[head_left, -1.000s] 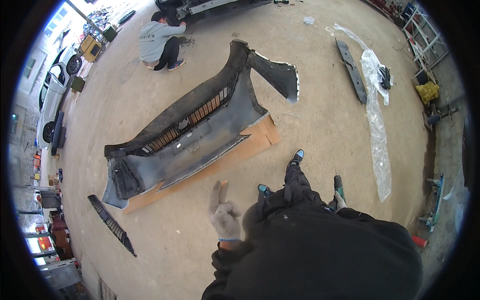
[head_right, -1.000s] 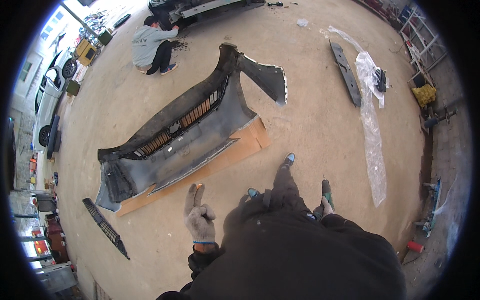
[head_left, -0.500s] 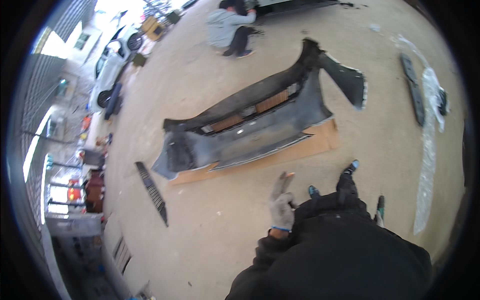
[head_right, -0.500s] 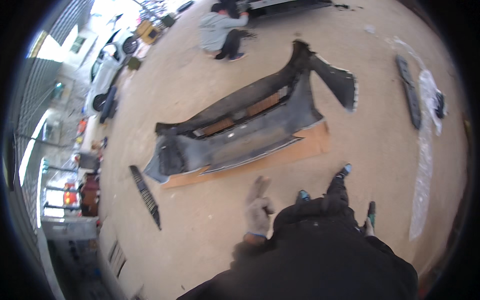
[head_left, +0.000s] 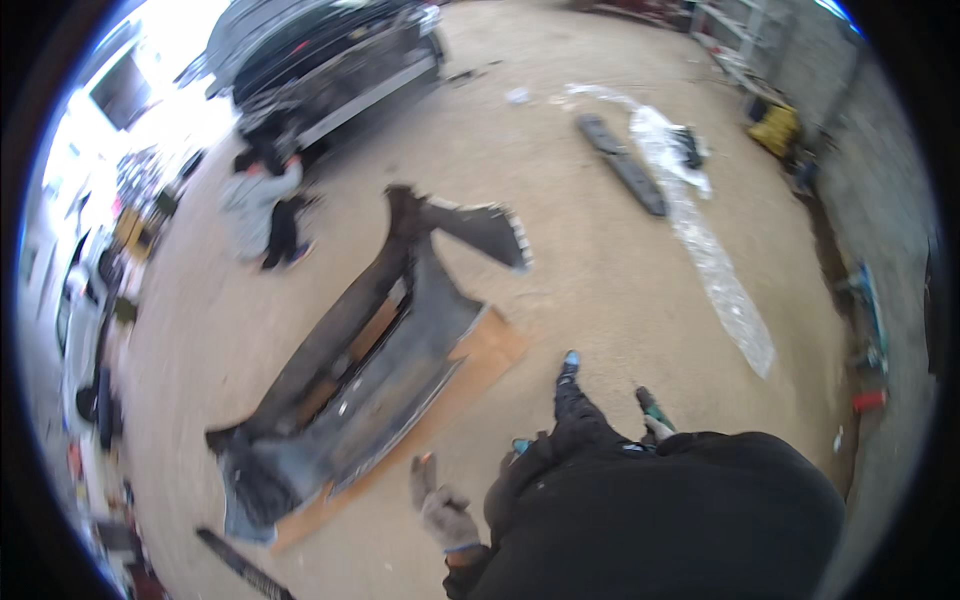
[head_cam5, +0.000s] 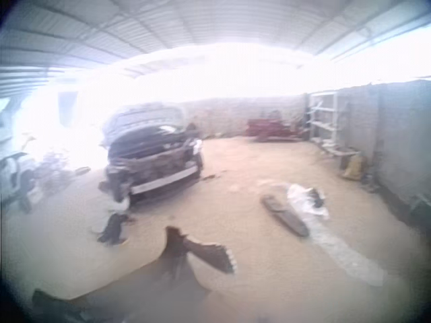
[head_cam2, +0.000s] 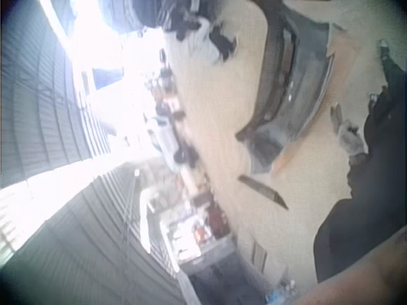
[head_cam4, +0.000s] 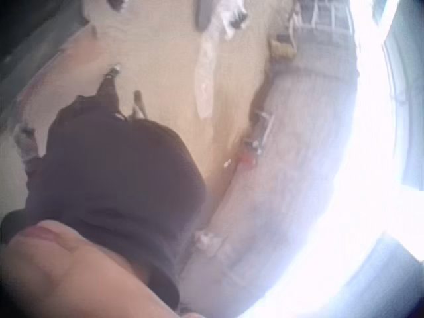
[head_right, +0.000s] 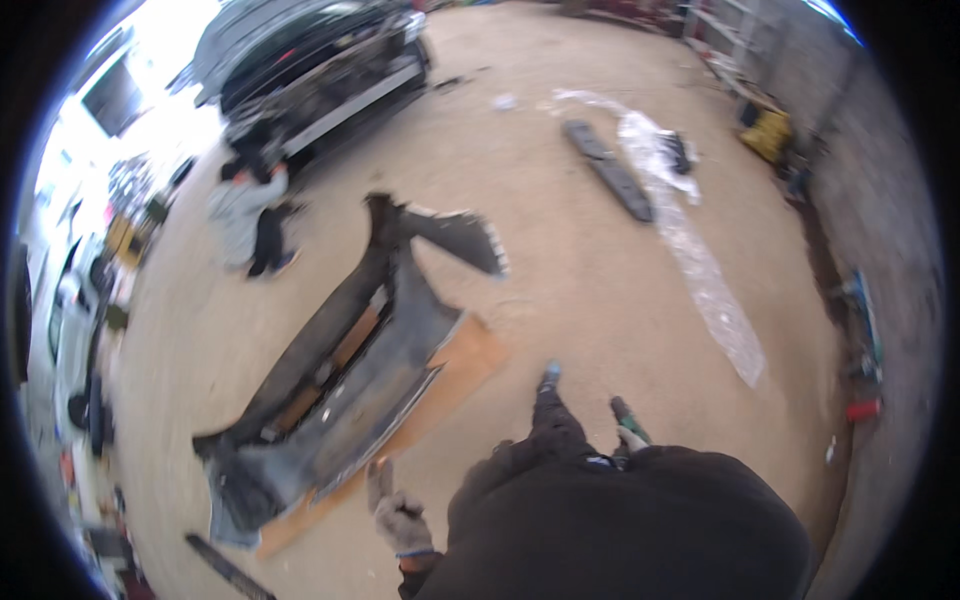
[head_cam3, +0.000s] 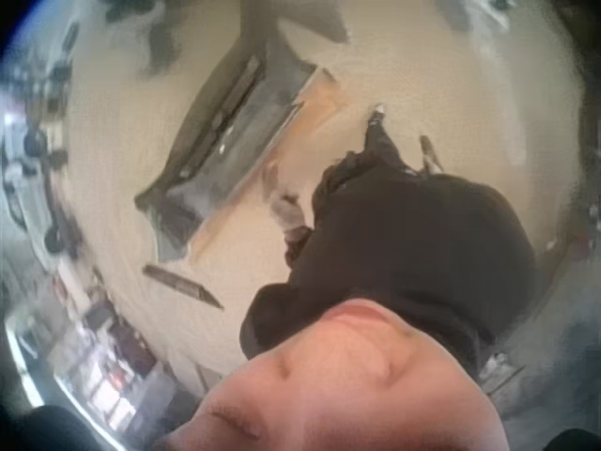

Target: The person uses a cordless drill to remove fasteners from a detached car bumper placed on cardboard. They repeatedly position the bumper, drill out clips, and set the tool down while another person works nearby on a vehicle.

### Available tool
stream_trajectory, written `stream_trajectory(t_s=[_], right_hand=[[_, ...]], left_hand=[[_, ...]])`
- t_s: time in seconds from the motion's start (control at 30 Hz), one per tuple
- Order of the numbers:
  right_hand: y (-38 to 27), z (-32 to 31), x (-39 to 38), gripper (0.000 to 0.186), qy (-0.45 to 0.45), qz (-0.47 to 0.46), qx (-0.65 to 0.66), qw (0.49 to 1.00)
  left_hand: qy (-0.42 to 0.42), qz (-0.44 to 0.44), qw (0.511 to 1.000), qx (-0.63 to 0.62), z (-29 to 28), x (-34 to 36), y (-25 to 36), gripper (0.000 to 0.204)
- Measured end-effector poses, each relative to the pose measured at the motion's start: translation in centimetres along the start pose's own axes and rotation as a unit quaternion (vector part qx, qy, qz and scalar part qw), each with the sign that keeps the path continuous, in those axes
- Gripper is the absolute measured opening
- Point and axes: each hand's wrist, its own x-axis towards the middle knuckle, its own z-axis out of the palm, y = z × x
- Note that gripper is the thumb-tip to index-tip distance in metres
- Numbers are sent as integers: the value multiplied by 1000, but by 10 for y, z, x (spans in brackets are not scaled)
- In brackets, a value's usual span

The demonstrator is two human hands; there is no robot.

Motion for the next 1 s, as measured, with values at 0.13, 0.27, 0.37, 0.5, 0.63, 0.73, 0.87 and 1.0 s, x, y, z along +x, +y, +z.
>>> stream_trajectory(t_s=[0.13, 0.27, 0.37, 0.5, 0.63, 0.73, 0.87, 1.0], right_hand=[[-22, 38, -33, 31, 62, 72, 97, 991], [-35, 44, -35, 35, 39, 100, 85, 991], [-40, 45, -37, 35, 34, 123, 109, 986], [-37, 44, -46, 34, 35, 91, 93, 991], [-23, 32, -35, 32, 36, 56, 64, 996], [-12, 17, -12, 32, 35, 75, 71, 994], [-5, 6, -2, 35, -27, 131, 128, 983], [-13, 8, -20, 37, -17, 128, 135, 982]], left_hand=[[-48, -12, 998, -33, -2, 4, 11, 70], [2, -14, 1000, -21, 0, 5, 14, 70], [11, -5, 1000, -4, 4, 4, 14, 71], [21, -14, 999, -25, 7, 4, 15, 74], [-2, -17, 999, -34, 6, 1, 16, 71], [-18, -16, 999, -47, 6, -5, 17, 70], [1, -23, 1000, -15, 15, -15, 21, 70], [-20, -45, 999, -23, 27, -17, 31, 71]])
